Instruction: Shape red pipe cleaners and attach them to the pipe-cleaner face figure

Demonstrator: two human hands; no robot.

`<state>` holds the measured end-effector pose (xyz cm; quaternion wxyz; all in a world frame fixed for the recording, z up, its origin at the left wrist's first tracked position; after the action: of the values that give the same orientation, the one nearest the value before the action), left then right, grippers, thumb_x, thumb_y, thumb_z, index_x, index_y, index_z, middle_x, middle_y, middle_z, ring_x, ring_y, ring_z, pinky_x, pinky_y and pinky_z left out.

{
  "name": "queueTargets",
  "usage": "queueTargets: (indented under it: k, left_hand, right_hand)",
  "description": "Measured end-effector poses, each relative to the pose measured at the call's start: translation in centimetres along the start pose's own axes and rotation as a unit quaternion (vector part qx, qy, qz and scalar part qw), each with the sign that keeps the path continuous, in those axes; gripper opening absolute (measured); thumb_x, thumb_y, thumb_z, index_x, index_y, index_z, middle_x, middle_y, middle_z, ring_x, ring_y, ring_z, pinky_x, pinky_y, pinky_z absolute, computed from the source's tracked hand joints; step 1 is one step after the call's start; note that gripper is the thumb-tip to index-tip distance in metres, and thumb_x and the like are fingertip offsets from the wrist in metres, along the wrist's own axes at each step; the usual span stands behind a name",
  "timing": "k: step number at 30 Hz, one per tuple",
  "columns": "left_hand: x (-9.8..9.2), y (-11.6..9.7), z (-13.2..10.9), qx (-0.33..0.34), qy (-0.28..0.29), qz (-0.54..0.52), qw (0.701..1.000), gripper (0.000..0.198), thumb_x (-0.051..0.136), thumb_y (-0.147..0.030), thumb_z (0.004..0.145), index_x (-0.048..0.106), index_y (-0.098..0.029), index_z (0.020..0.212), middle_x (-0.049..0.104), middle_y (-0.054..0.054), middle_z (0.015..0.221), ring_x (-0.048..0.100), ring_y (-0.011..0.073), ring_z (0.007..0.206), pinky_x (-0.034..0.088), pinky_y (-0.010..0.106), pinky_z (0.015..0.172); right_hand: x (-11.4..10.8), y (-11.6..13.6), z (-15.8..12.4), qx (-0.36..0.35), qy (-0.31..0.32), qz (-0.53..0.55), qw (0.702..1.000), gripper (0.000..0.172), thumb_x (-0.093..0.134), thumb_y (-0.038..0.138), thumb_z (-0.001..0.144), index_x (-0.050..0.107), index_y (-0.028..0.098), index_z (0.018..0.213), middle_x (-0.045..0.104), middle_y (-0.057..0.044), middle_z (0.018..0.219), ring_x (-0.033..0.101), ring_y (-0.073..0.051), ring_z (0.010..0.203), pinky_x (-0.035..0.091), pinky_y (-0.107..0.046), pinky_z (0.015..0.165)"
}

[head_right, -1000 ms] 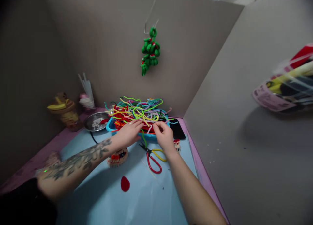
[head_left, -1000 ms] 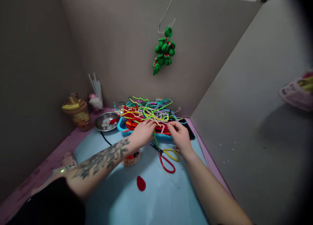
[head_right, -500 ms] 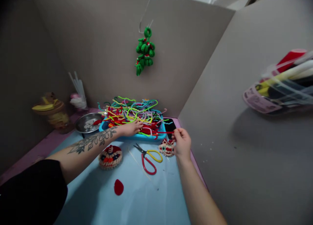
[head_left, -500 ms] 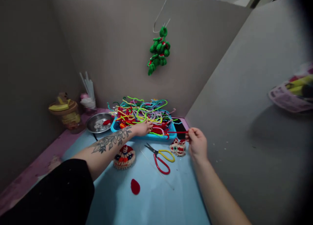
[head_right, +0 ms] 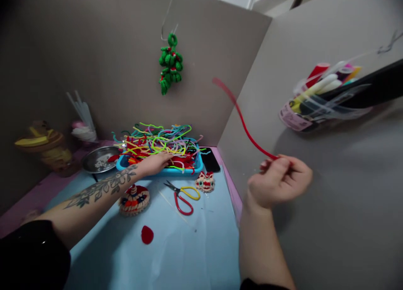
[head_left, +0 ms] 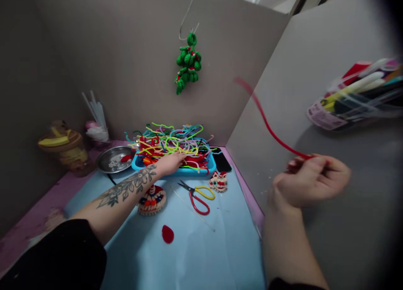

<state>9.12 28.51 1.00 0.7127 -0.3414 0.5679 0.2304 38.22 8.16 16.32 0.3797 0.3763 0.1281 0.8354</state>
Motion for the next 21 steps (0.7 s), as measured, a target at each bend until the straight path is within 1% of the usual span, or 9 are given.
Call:
queueTargets:
  k: [1,4,6,8,12,14,16,19,21]
  left_hand:
    - [-1.1,-0.7,-0.6,-0.003,-0.03,0.002,1.0,0.04,0.038,-0.021,0.094,0.054,-0.016,0.131,0.054,0.013,0.138,0.052,0.0252,0.124,0.042,0.037,0.1]
    - [-7.1,-3.5,-4.0,0.008,-0.24,-0.023,0.97,0.032,0.041,-0.026,0.095,0.065,-0.017,0.115,0.07,0.011,0.112,0.064,0.023,0.102,0.048,0.036,0.09]
    - [-10.6,-5.5,-7.3,0.028,-0.362,-0.036,0.931,0.027,0.049,-0.027,0.092,0.066,-0.019,0.112,0.071,0.009,0.104,0.063,0.0216,0.096,0.048,0.036,0.09]
    - [-12.9,-6.5,-10.1,0.021,-0.44,-0.03,0.897,0.025,0.055,-0.026,0.089,0.065,-0.022,0.112,0.07,0.008,0.103,0.062,0.0215,0.097,0.047,0.038,0.091]
    - [-13.9,-6.2,-12.1,-0.011,-0.458,0.014,0.889,0.023,0.059,-0.023,0.087,0.068,-0.024,0.109,0.068,0.008,0.111,0.057,0.0247,0.108,0.043,0.043,0.096]
    - [-12.8,-5.3,-11.3,-0.012,-0.41,-0.002,0.912,0.022,0.057,-0.025,0.088,0.068,-0.025,0.107,0.068,0.007,0.116,0.053,0.0261,0.116,0.04,0.047,0.101]
    - [-11.1,-4.4,-10.0,0.0,-0.335,-0.036,0.942,0.023,0.053,-0.027,0.091,0.067,-0.025,0.108,0.07,0.006,0.111,0.058,0.0241,0.111,0.039,0.047,0.102]
    - [-9.4,-2.9,-9.0,-0.029,-0.27,-0.06,0.961,0.025,0.046,-0.028,0.094,0.067,-0.022,0.107,0.073,0.006,0.1,0.066,0.0203,0.091,0.048,0.037,0.089]
    - [-9.1,-2.1,-9.0,-0.063,-0.255,-0.045,0.964,0.026,0.044,-0.03,0.094,0.067,-0.021,0.102,0.073,0.007,0.097,0.067,0.0202,0.087,0.05,0.031,0.077]
  right_hand:
    - [1.5,0.6,-0.8,-0.002,0.051,-0.022,0.998,0.005,0.054,0.025,0.08,0.052,0.022,0.077,0.051,0.003,0.067,0.049,-0.008,0.046,0.04,-0.024,0.044]
    - [6.2,0.1,-5.2,0.064,0.202,-0.054,0.976,0.013,0.058,0.033,0.082,0.057,0.019,0.079,0.056,0.001,0.07,0.054,-0.01,0.055,0.045,-0.025,0.054]
    - [9.0,-1.6,-9.5,0.194,0.276,0.01,0.941,0.018,0.058,0.037,0.082,0.057,0.019,0.08,0.056,0.002,0.066,0.052,-0.009,0.053,0.043,-0.023,0.051]
    - [11.4,-2.8,-14.3,0.339,0.319,0.096,0.88,0.021,0.06,0.04,0.08,0.055,0.02,0.081,0.057,0.003,0.063,0.049,-0.008,0.049,0.039,-0.021,0.045]
    - [14.3,-2.5,-21.3,0.46,0.382,0.174,0.782,0.026,0.066,0.042,0.073,0.054,0.02,0.078,0.056,0.004,0.057,0.047,-0.008,0.046,0.035,-0.019,0.043]
    - [14.7,-2.5,-23.2,0.478,0.405,0.177,0.759,0.027,0.067,0.043,0.072,0.055,0.02,0.078,0.058,0.004,0.057,0.046,-0.008,0.046,0.034,-0.019,0.043]
    - [14.7,-2.8,-24.1,0.484,0.42,0.171,0.749,0.025,0.065,0.043,0.074,0.055,0.02,0.079,0.058,0.003,0.058,0.046,-0.008,0.045,0.035,-0.019,0.042]
    - [14.3,-3.3,-23.0,0.408,0.449,0.125,0.785,0.021,0.059,0.039,0.081,0.06,0.02,0.088,0.061,0.0,0.068,0.053,-0.011,0.054,0.041,-0.022,0.047]
    - [14.2,-2.2,-20.9,0.25,0.477,0.062,0.84,0.024,0.062,0.034,0.081,0.064,0.022,0.102,0.065,-0.005,0.088,0.059,-0.017,0.076,0.049,-0.029,0.064]
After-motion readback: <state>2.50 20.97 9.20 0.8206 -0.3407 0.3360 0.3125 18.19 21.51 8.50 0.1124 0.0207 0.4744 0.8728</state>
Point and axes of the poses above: each hand's wrist, its own z-axis towards the middle knuckle, its own x-axis out of the palm, y = z × x, the point moved 10 cm from there along z, towards the middle knuckle
